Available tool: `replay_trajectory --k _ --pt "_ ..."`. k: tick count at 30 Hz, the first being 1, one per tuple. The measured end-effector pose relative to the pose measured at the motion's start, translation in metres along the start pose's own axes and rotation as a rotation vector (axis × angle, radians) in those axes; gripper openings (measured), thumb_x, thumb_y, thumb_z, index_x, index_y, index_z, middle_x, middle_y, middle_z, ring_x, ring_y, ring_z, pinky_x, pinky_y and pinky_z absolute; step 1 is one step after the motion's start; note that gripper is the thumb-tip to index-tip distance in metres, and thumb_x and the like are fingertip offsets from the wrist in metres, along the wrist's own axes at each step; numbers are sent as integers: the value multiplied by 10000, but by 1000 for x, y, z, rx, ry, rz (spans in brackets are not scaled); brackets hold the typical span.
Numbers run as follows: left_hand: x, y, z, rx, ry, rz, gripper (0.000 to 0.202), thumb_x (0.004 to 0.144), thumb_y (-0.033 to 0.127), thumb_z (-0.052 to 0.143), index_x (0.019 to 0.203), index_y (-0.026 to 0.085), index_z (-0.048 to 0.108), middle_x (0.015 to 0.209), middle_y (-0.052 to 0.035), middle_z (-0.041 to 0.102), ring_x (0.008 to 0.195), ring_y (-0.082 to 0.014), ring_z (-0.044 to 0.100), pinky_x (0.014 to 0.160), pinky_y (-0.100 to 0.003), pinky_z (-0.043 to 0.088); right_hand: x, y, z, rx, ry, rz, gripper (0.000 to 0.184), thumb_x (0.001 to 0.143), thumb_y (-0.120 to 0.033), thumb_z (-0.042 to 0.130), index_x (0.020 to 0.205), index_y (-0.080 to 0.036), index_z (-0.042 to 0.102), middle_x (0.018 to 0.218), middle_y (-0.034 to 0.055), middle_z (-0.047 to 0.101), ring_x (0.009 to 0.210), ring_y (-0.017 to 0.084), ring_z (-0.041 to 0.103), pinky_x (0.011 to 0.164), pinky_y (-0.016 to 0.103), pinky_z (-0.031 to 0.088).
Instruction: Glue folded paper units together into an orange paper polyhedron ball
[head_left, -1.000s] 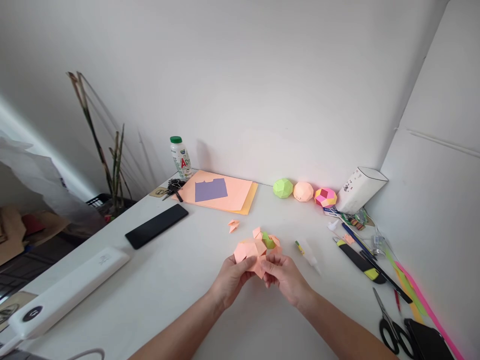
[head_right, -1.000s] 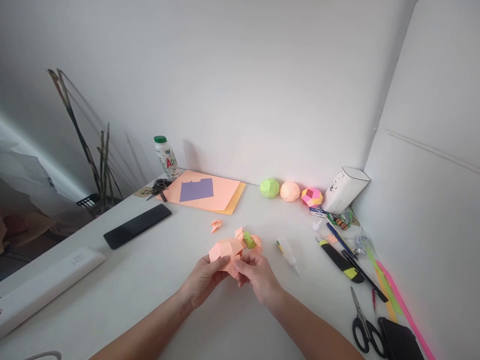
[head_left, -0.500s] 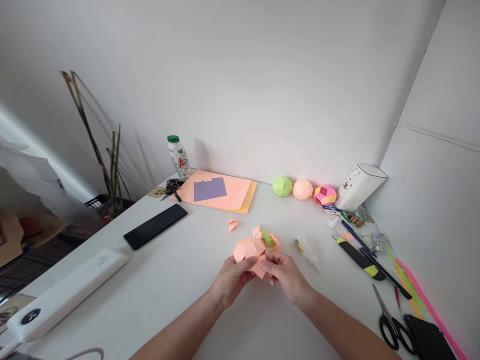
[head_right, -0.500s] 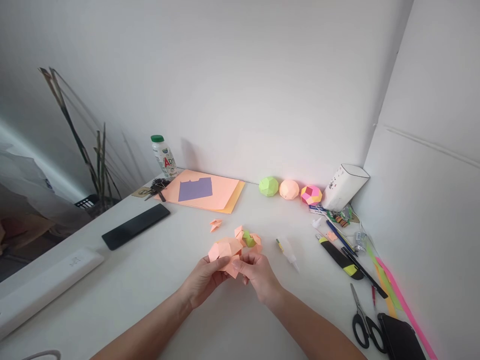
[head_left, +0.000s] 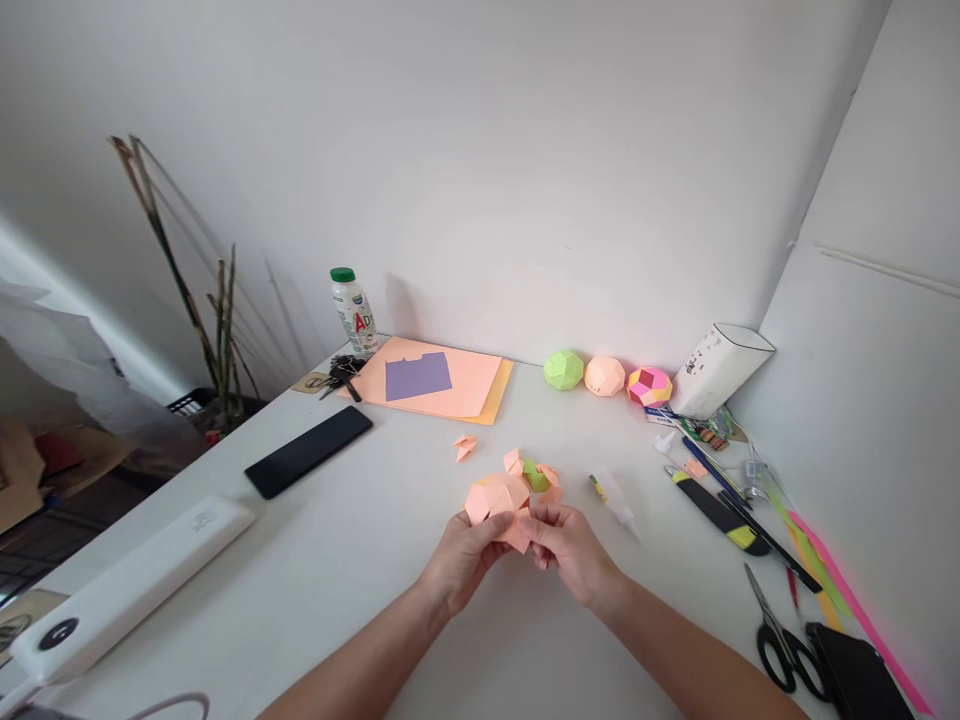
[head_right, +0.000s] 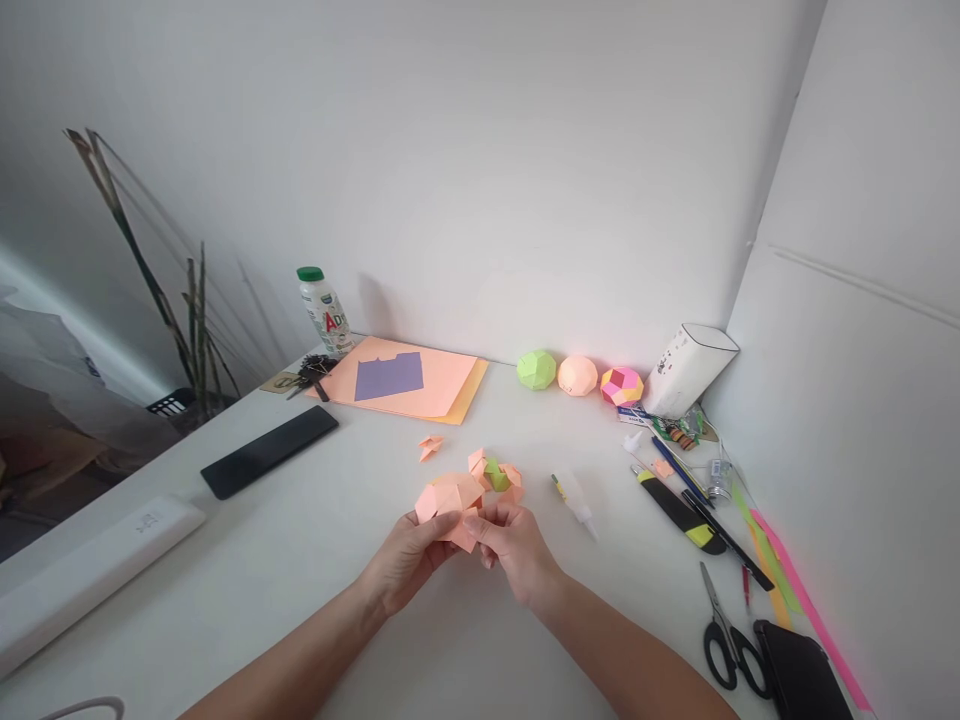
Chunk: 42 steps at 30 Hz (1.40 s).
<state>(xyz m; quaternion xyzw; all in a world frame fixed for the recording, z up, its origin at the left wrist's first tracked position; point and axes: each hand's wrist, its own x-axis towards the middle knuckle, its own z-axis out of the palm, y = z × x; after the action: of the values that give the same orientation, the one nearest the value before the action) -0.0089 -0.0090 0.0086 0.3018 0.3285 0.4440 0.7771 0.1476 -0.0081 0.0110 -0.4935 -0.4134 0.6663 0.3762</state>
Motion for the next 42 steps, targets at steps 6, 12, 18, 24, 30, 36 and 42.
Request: replay_trajectory --k 6,12,18,24,30,36,42 --pt "-1 -1 1 -4 -39 -7 234 757 312 634 877 113 666 825 -111 679 781 -224 610 823 -391 446 0 -2 1 5 -9 20 299 674 -429 714 619 -164 586 528 -49 457 468 72 383 474 230 294" --pt "-3 2 5 39 -57 0 264 771 328 620 893 99 667 774 -109 684 739 -226 624 809 -394 455 0 -1 2 47 4 27 290 675 -412 713 619 -159 583 515 -57 438 455 66 377 473 232 281" --pt "-2 2 7 35 -76 10 297 769 339 624 933 94 663 764 -113 681 759 -244 629 797 -403 462 -1 -1 3 75 1 21 297 671 -406 717 602 -159 566 515 -58 427 452 65 368 470 233 277" --pt "-1 -2 4 11 -32 -38 246 749 331 650 894 133 671 774 -79 665 732 -186 595 771 -345 460 0 3 2 64 12 -9 263 698 -396 685 635 -162 582 515 -52 469 447 67 385 465 225 289" --pt "-2 -3 3 -1 -44 -86 188 746 295 640 842 136 674 736 -64 641 670 -151 555 710 -303 451 1 5 3 15 1 -67 292 723 -437 645 643 -165 574 529 -31 526 454 79 410 465 226 305" --pt "0 -5 0 -20 21 -84 139 730 259 657 786 133 669 694 -40 603 627 -120 500 686 -279 444 -1 2 4 -41 5 -123 322 738 -438 643 597 -169 535 524 -40 490 457 77 396 472 229 313" --pt "2 -6 -3 -5 40 -94 142 717 267 665 798 150 668 698 -29 594 635 -124 499 691 -281 446 -2 -3 2 -117 4 -119 340 711 -461 663 574 -175 540 520 -45 458 467 85 389 473 240 308"
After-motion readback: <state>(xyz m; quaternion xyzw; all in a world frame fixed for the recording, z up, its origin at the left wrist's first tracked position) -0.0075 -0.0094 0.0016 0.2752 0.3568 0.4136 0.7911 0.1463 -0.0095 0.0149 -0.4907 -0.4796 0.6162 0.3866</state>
